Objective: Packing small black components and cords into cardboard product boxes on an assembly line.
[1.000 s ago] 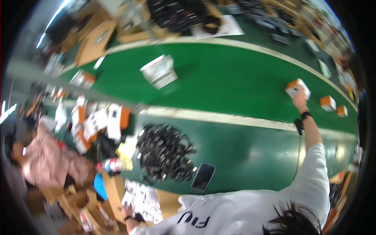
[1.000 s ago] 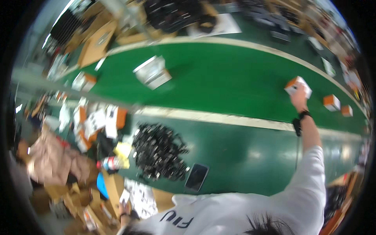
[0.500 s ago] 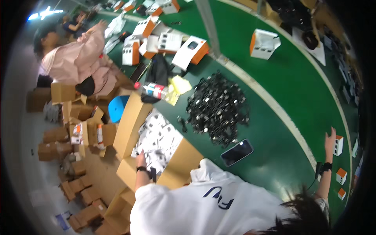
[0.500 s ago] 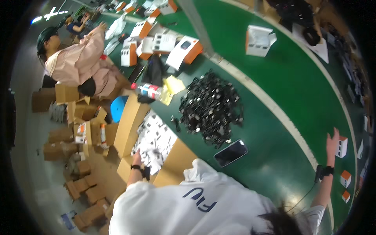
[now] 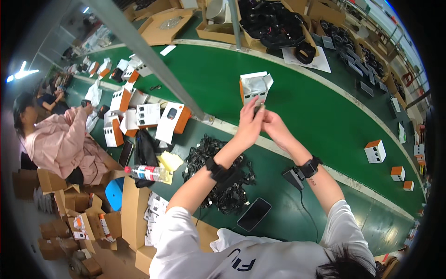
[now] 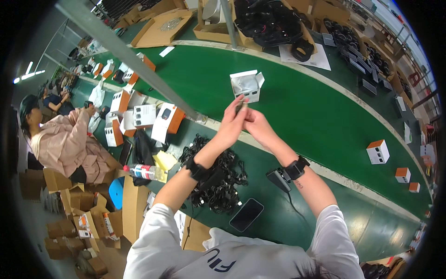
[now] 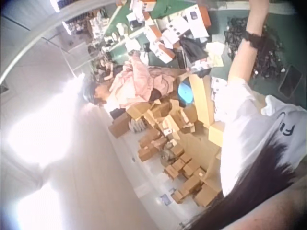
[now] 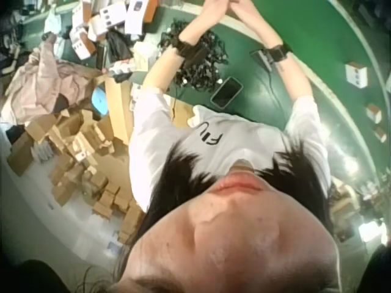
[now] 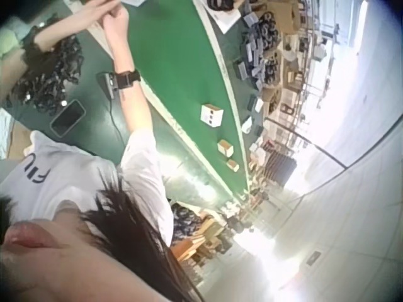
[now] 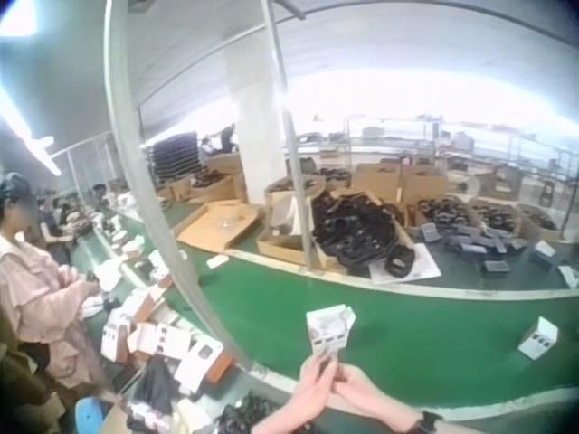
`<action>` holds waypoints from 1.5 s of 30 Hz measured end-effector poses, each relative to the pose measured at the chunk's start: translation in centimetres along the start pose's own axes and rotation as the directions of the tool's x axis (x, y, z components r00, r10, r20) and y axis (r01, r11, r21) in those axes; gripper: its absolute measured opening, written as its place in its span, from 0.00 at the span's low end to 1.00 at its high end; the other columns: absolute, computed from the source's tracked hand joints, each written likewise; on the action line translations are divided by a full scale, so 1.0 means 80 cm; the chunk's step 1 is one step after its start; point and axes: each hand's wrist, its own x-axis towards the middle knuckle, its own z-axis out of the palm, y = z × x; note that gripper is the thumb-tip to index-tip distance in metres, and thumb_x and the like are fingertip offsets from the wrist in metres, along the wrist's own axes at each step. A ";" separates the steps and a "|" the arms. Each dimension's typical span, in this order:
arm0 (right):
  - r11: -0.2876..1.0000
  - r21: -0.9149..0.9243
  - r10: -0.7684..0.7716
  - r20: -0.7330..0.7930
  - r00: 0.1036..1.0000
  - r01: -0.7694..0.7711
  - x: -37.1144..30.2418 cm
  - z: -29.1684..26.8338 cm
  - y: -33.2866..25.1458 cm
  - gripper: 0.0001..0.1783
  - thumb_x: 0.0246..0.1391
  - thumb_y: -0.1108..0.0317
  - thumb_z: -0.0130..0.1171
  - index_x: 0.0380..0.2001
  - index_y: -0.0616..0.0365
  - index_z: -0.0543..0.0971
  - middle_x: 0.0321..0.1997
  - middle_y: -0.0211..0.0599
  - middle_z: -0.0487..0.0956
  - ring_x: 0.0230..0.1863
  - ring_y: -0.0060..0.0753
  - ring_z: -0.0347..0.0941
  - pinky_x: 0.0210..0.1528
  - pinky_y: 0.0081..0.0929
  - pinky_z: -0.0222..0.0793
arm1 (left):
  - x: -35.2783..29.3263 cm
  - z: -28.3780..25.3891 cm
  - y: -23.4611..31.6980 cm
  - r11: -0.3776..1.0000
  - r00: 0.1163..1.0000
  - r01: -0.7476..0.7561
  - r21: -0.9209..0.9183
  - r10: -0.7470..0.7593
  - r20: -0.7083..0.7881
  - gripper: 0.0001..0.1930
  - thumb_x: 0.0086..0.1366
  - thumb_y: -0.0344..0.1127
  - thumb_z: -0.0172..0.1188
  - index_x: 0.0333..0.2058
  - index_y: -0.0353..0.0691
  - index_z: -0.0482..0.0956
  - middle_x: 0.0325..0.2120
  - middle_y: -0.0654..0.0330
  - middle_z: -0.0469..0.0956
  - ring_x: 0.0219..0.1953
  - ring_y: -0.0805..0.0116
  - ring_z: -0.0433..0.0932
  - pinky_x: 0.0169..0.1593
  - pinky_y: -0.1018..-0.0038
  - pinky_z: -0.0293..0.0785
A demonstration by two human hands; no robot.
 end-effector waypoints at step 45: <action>0.429 -0.872 -0.469 0.007 0.883 0.235 0.113 -0.184 0.052 0.08 0.42 0.82 0.48 0.28 0.65 0.75 0.34 0.49 0.74 0.41 0.50 0.69 0.43 0.37 0.66 | 0.135 0.095 -0.096 0.228 0.916 -0.354 0.907 0.279 0.288 0.14 0.49 0.31 0.55 0.37 0.37 0.75 0.39 0.61 0.70 0.45 0.65 0.65 0.43 0.69 0.58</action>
